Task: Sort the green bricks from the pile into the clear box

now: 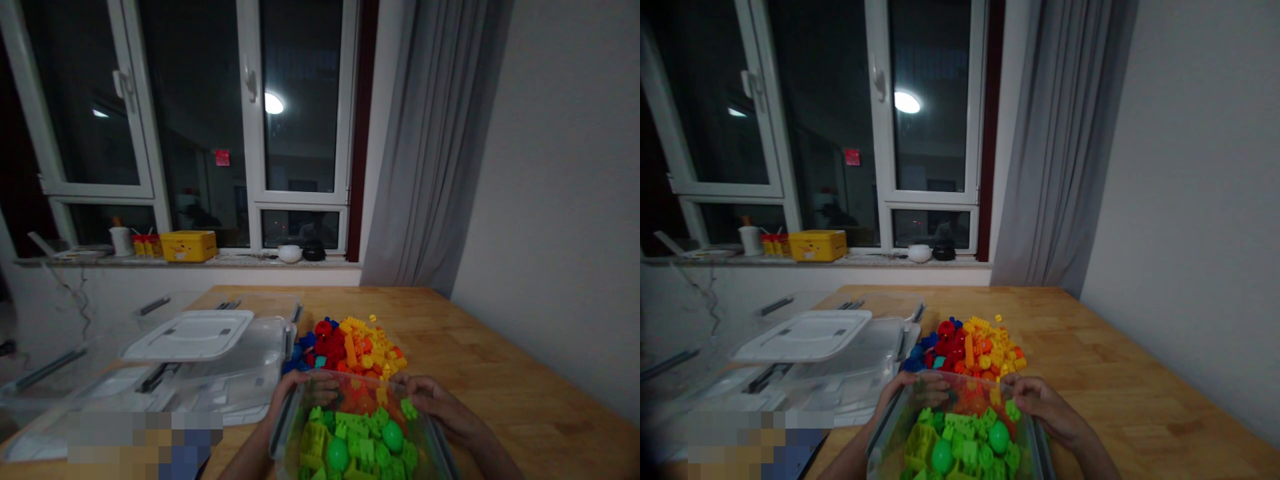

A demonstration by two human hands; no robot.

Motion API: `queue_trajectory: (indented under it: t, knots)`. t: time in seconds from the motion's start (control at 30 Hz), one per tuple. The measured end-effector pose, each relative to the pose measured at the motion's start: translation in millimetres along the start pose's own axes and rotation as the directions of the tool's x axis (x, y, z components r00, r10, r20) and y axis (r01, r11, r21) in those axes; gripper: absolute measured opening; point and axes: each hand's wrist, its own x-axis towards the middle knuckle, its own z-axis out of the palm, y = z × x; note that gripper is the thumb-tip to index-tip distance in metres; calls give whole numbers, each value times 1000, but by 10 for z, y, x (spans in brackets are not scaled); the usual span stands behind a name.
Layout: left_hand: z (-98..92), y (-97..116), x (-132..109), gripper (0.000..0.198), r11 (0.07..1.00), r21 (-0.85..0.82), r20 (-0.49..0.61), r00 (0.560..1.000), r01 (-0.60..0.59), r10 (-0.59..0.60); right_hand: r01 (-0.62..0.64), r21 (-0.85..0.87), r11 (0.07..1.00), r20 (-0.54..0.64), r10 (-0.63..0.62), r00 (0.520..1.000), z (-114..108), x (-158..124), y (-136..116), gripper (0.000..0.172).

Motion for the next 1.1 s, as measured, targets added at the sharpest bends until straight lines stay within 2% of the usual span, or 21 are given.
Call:
queue_trajectory:
  t: [0.27, 0.47, 0.83, 1.1]
  knots:
    - [31, -3, -13, 45, 1000, -2, 64, 998, 11, -11, -11, -18, 1000, -21, 11, 1000, 11, 1, -12, 34]
    - [37, -11, -20, 46, 999, 34, 56, 998, -25, 23, 9, -3, 1000, -7, -9, 1000, 15, -9, -17, 31]
    - [4, 1, -4, 47, 999, 36, 68, 998, 13, -15, -11, -6, 1000, -9, 11, 1000, 19, -12, -10, 31]
    - [-26, -2, 22, 50, 999, 31, 122, 992, 23, -27, -13, -8, 1000, -12, 13, 1000, 19, -20, -24, 26]
